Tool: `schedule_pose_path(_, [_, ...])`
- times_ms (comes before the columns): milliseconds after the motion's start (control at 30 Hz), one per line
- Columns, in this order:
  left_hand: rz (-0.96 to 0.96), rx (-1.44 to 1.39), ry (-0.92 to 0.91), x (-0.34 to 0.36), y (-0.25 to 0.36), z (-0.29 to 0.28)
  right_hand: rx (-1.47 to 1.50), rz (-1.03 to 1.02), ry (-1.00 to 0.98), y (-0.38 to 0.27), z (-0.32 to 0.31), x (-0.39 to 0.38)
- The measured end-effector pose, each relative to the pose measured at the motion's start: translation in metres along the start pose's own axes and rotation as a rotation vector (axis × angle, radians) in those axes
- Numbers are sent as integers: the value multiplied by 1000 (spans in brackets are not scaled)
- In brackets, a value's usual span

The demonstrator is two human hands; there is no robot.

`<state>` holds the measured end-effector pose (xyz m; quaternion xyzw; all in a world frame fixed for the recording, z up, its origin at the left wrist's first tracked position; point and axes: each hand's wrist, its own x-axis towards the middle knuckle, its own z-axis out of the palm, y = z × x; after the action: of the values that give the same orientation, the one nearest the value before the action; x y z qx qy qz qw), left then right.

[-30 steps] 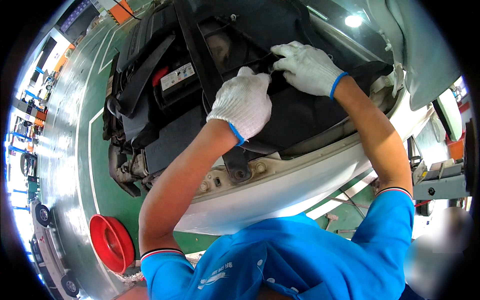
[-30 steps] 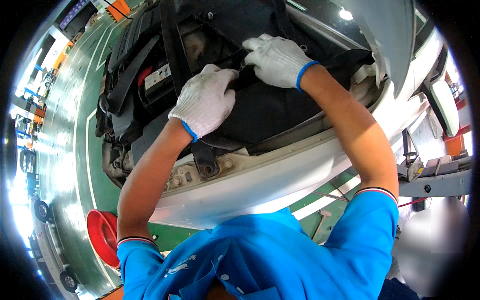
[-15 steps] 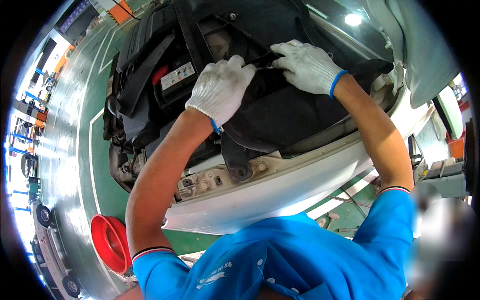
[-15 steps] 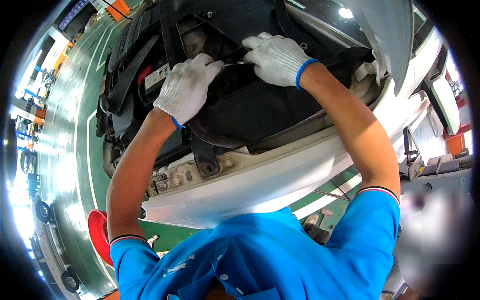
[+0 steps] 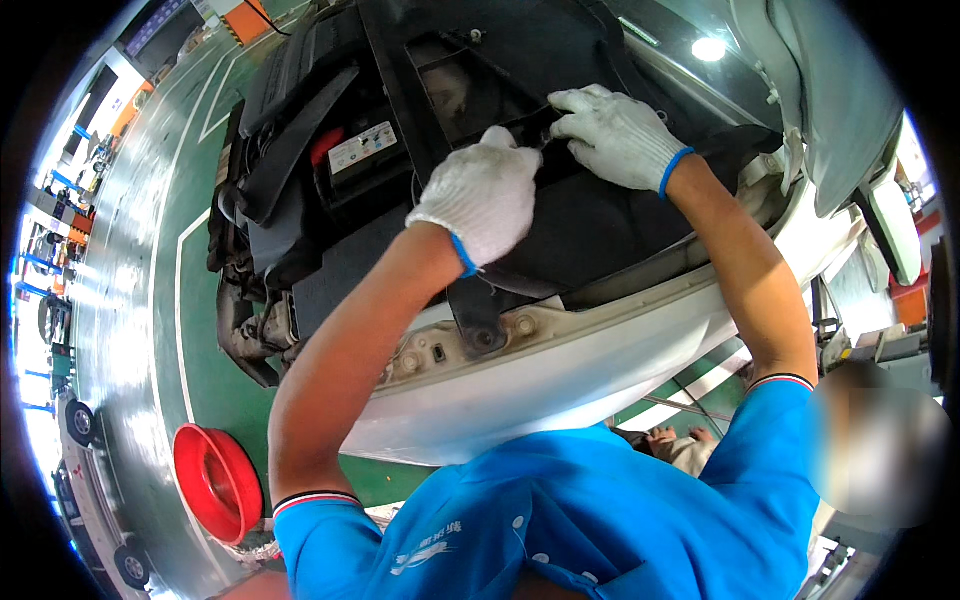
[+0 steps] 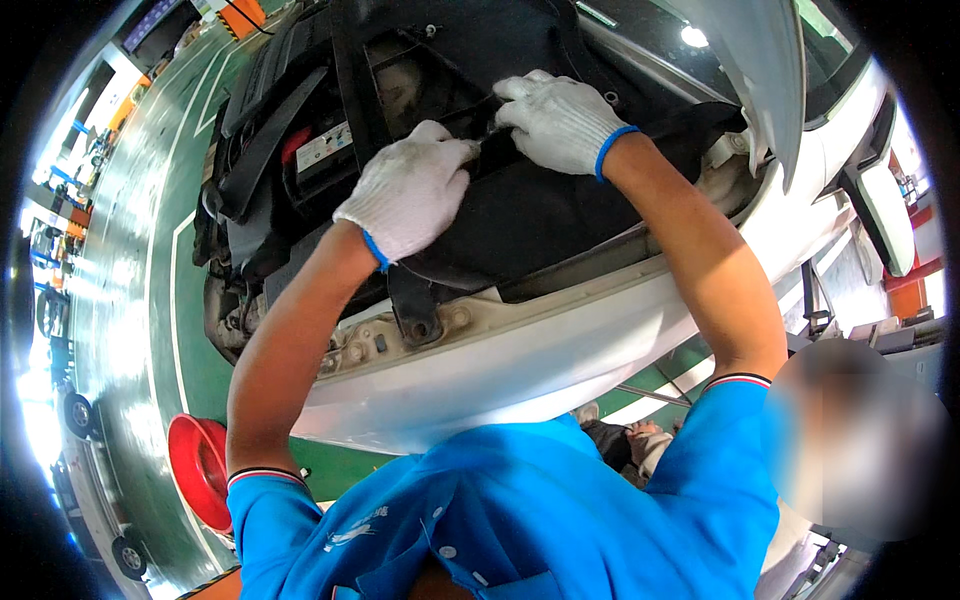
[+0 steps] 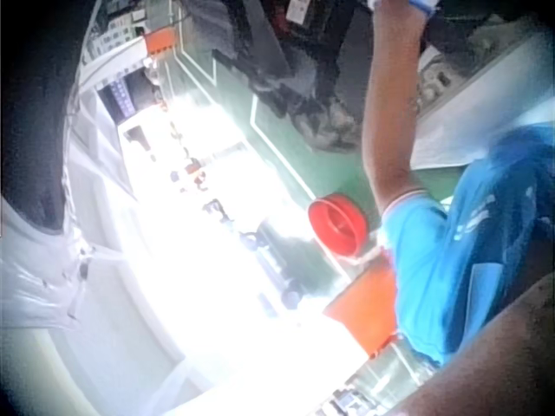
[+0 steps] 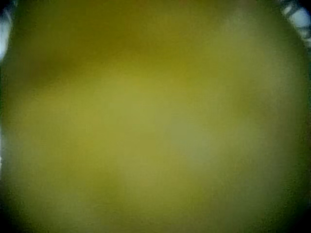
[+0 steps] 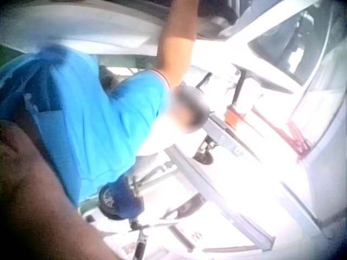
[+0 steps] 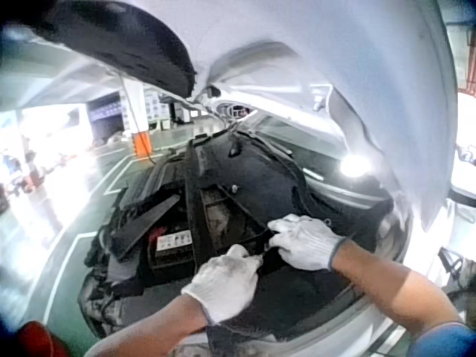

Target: The person works under the hood of a white car, using a socket wrench to loosen and tighten bolts on a black plastic cover near the battery. They repeatedly remove and reinsert bolts while adjusting the cover's position.

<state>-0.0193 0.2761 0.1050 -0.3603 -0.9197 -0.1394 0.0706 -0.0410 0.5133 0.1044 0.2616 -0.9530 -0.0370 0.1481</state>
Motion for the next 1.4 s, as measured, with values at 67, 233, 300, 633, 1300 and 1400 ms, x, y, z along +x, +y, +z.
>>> schedule_pose_path(67, [-57, -38, 9, 2, 13, 2, -15, -13, 33, 1, 3, 0])
schedule_pose_path(233, [-140, -44, 24, 1, 37, 2, -7, -30, 35, 2, 3, 1])
schedule_pose_path(300, [-123, -14, 59, 1, 40, 6, -14, -36, 34, 3, 4, 3])
schedule_pose_path(633, [141, 205, 179, 0, -26, -2, -37, -12, -24, -5, -7, 2])
schedule_pose_path(1300, [127, 142, 147, 8, -36, -1, -174, -249, 158, 1, -28, 9])
schedule_pose_path(1400, [55, 193, 175, 14, -24, 9, -93, -164, 123, 3, -19, 18])
